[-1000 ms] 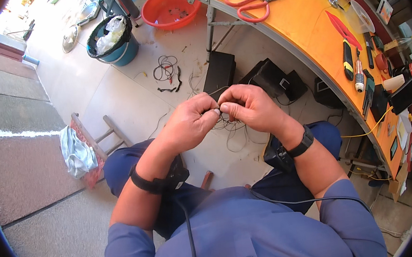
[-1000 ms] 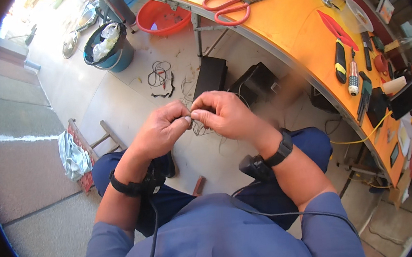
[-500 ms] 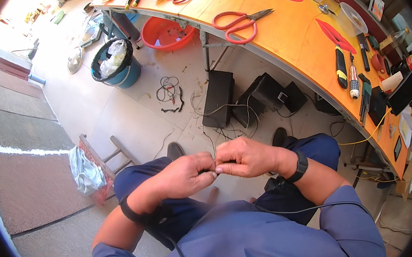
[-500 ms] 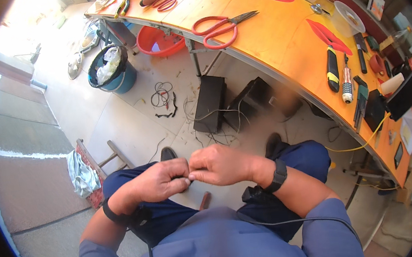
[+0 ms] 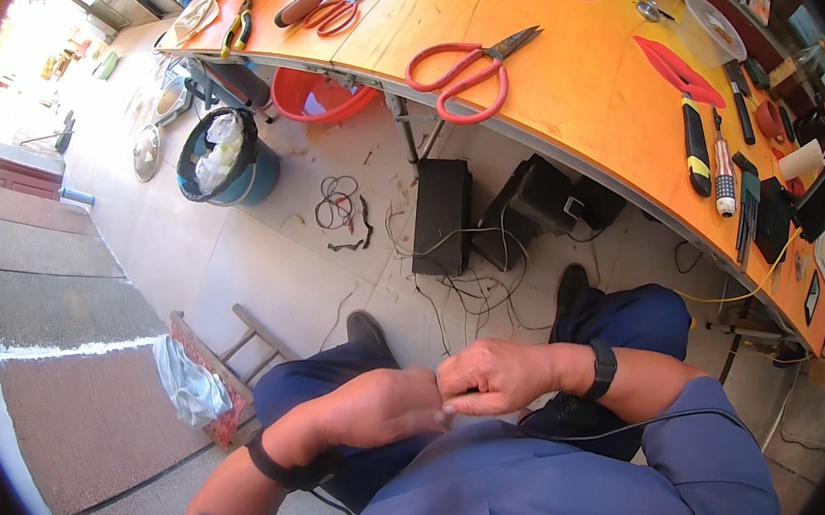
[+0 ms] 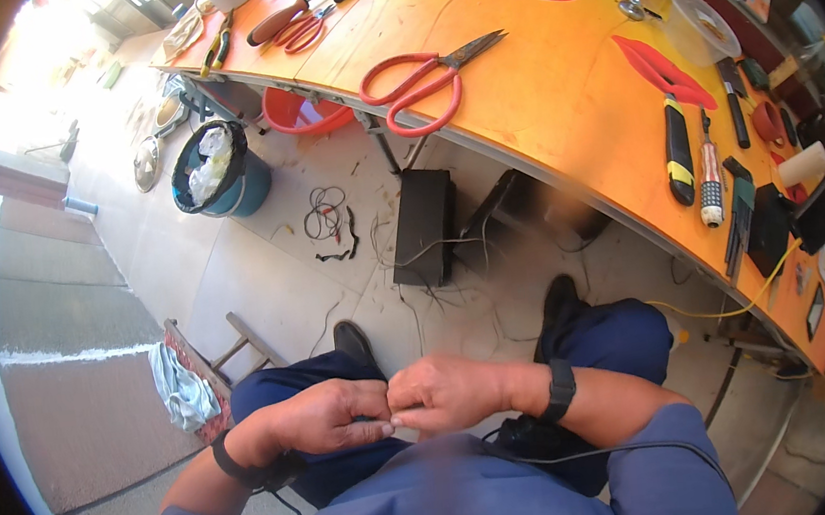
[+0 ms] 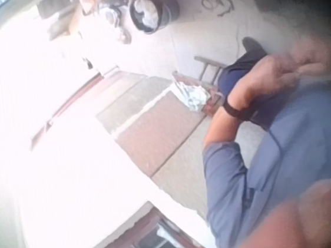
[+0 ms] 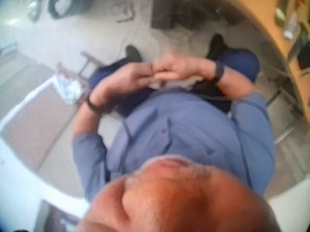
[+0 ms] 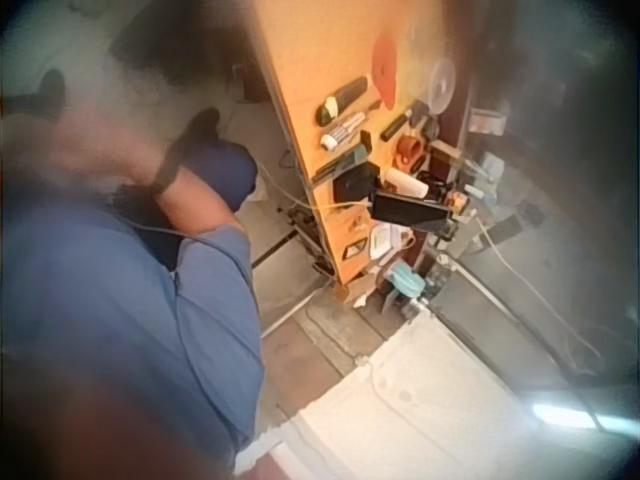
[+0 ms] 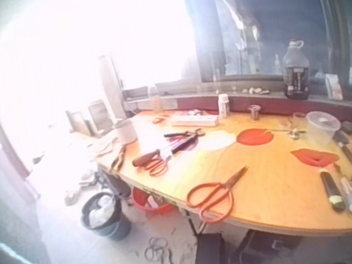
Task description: The person sits at a workbench and twists two wire ends together, then wraps the joint with black electrical tape. They continue to handle and twist additional wire segments and apply tape to secure the connections.
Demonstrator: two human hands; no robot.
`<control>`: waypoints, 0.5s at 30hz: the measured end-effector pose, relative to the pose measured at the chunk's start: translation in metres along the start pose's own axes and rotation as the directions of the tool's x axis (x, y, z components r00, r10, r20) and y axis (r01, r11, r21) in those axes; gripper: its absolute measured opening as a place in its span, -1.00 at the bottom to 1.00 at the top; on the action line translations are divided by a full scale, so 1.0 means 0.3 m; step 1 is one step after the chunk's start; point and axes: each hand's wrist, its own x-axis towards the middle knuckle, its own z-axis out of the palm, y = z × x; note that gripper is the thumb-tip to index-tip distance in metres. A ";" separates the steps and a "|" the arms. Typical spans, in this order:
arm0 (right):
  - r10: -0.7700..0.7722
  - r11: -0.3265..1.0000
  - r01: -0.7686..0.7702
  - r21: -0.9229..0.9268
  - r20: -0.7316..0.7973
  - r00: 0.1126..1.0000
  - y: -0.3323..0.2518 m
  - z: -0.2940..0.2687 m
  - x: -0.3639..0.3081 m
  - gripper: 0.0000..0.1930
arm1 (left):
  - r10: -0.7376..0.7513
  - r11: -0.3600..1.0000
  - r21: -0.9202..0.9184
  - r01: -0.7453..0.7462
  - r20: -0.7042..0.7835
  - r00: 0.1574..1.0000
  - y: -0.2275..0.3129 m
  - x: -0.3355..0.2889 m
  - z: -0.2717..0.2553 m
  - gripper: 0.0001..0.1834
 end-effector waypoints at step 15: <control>0.188 0.972 -0.150 0.182 -0.217 0.958 -0.018 -0.163 -0.022 -0.84 | -0.184 0.942 0.234 0.242 -0.245 0.952 0.029 -0.139 -0.310 -0.88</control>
